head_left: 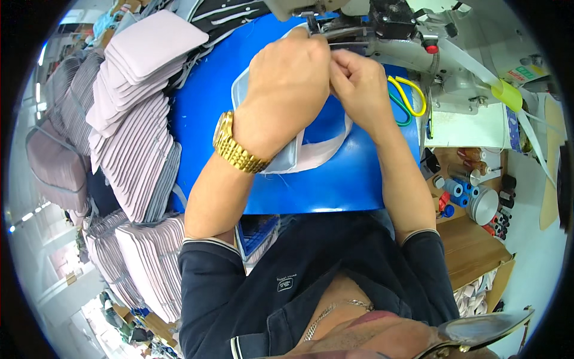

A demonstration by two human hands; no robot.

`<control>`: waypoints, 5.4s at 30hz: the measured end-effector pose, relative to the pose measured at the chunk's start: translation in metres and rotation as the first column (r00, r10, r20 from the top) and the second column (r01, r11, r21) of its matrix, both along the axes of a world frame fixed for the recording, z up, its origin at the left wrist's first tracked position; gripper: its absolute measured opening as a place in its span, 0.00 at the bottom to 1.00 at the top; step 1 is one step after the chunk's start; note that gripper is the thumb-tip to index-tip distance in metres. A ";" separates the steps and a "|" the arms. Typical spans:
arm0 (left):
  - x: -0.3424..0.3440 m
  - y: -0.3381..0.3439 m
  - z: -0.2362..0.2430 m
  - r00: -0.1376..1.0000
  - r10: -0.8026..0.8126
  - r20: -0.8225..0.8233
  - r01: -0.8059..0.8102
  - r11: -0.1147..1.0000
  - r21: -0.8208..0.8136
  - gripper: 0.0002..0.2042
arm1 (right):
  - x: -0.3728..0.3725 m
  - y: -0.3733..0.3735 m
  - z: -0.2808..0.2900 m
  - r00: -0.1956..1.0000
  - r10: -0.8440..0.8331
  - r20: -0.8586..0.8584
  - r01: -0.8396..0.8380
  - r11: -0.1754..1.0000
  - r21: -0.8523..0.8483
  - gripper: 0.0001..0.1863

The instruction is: Sewing binding and components onto small leather pouches using an industrial sewing machine.

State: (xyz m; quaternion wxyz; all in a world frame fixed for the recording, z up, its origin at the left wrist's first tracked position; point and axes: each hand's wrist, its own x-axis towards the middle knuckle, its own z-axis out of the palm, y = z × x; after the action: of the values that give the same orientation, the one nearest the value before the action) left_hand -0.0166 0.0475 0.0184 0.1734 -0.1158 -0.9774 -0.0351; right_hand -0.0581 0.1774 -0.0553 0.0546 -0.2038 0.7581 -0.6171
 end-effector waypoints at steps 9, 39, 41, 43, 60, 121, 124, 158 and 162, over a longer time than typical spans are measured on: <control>0.017 -0.002 -0.032 0.993 -0.113 -0.014 0.106 0.868 0.484 0.15 | 0.012 0.023 -0.010 0.967 0.199 0.159 -0.170 0.969 -0.177 0.10; 0.053 -0.044 -0.006 0.888 -0.460 0.024 0.461 0.886 -0.048 0.24 | 0.062 0.040 -0.004 0.932 0.192 0.308 -0.130 0.969 -0.209 0.15; 0.050 -0.046 -0.004 0.899 -0.433 0.068 0.433 0.901 0.019 0.26 | 0.055 0.035 -0.005 0.949 0.195 0.249 -0.136 0.963 -0.233 0.14; 0.040 -0.051 -0.004 0.898 -0.434 0.073 0.433 0.901 0.020 0.26 | 0.046 0.029 -0.006 0.958 0.173 0.229 -0.117 0.965 -0.236 0.13; -0.007 -0.061 -0.005 0.942 -0.336 -0.019 0.328 0.930 -0.167 0.26 | -0.009 -0.006 -0.004 0.998 0.003 -0.056 -0.010 0.992 -0.123 0.14; 0.141 -0.077 -0.123 0.921 -0.026 0.389 -0.367 -0.394 0.843 0.19 | 0.060 0.067 0.016 0.984 0.165 0.070 -0.174 0.972 0.157 0.19; 0.142 -0.079 -0.117 0.921 0.036 0.388 -0.348 -0.372 0.860 0.19 | 0.071 0.061 0.006 0.977 0.169 0.133 -0.186 0.975 0.124 0.17; 0.090 -0.116 -0.152 0.900 0.403 0.166 -0.317 0.346 0.883 0.20 | -0.237 0.439 0.230 0.243 -0.103 -0.965 0.953 0.212 0.217 0.26; 0.110 -0.088 -0.146 0.940 0.340 0.003 -0.203 0.556 0.806 0.18 | -0.244 0.457 0.196 0.702 -0.585 -0.406 0.712 0.551 0.436 0.30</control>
State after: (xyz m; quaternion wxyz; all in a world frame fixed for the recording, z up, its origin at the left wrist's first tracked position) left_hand 0.0934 -0.0402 -0.1274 0.2845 0.1240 -0.8477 -0.4302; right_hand -0.3024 0.6348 0.1402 -0.2024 0.0530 0.9260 -0.3144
